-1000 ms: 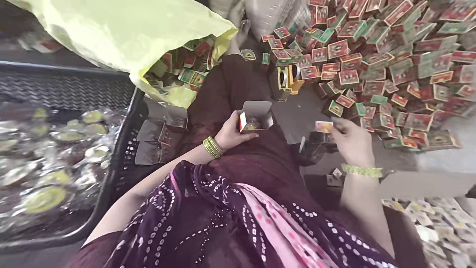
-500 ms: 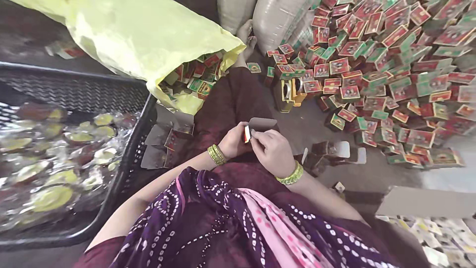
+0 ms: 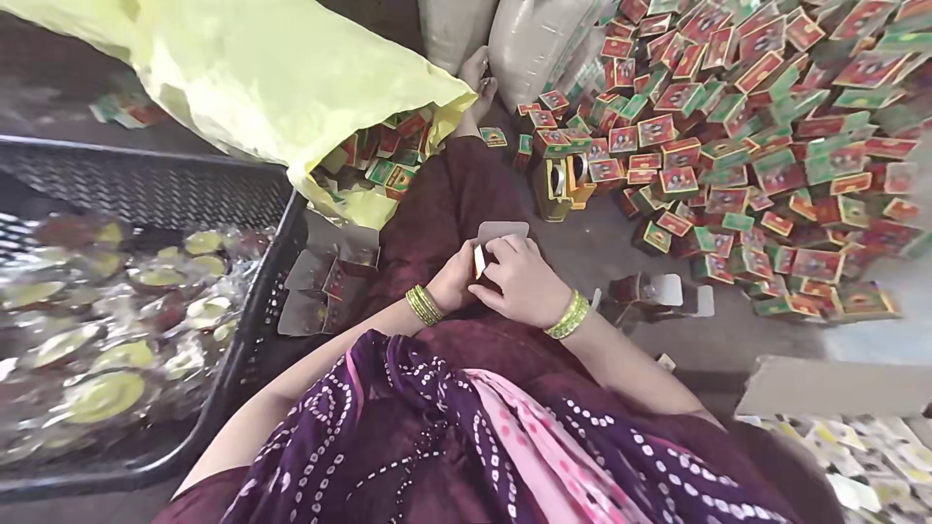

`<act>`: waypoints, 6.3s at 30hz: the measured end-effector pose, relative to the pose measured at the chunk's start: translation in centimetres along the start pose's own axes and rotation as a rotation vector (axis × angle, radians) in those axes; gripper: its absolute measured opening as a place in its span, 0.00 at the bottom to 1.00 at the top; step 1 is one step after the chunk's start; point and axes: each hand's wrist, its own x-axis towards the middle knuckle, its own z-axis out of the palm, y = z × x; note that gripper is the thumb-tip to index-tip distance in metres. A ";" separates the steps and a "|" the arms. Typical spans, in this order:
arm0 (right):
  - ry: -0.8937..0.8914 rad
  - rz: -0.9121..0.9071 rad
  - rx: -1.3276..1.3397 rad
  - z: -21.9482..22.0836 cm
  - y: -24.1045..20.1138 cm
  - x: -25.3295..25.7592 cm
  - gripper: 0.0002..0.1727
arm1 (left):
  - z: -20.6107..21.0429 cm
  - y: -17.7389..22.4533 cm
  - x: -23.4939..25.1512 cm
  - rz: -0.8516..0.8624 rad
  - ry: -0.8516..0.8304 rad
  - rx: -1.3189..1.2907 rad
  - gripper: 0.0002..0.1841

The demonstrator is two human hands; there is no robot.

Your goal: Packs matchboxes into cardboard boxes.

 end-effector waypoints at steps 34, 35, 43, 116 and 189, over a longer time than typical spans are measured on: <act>0.309 -0.066 0.503 -0.6 4.2 -3.9 0.09 | 0.0 0.3 0.4 0.286 -0.156 0.040 0.41; 0.289 -0.073 0.496 -0.7 4.3 -3.9 0.09 | 0.0 0.3 0.3 0.293 -0.156 0.052 0.41; 0.158 -0.138 0.357 -1.2 4.3 -4.1 0.15 | 0.0 0.2 0.2 0.280 -0.175 0.085 0.40; 0.184 1.074 0.676 4.3 23.0 2.3 0.17 | -1.5 -1.0 2.2 0.166 0.162 -0.049 0.16; 0.282 1.751 -0.062 -0.4 16.7 -23.8 0.35 | -0.1 -0.9 0.9 -0.026 0.177 0.031 0.29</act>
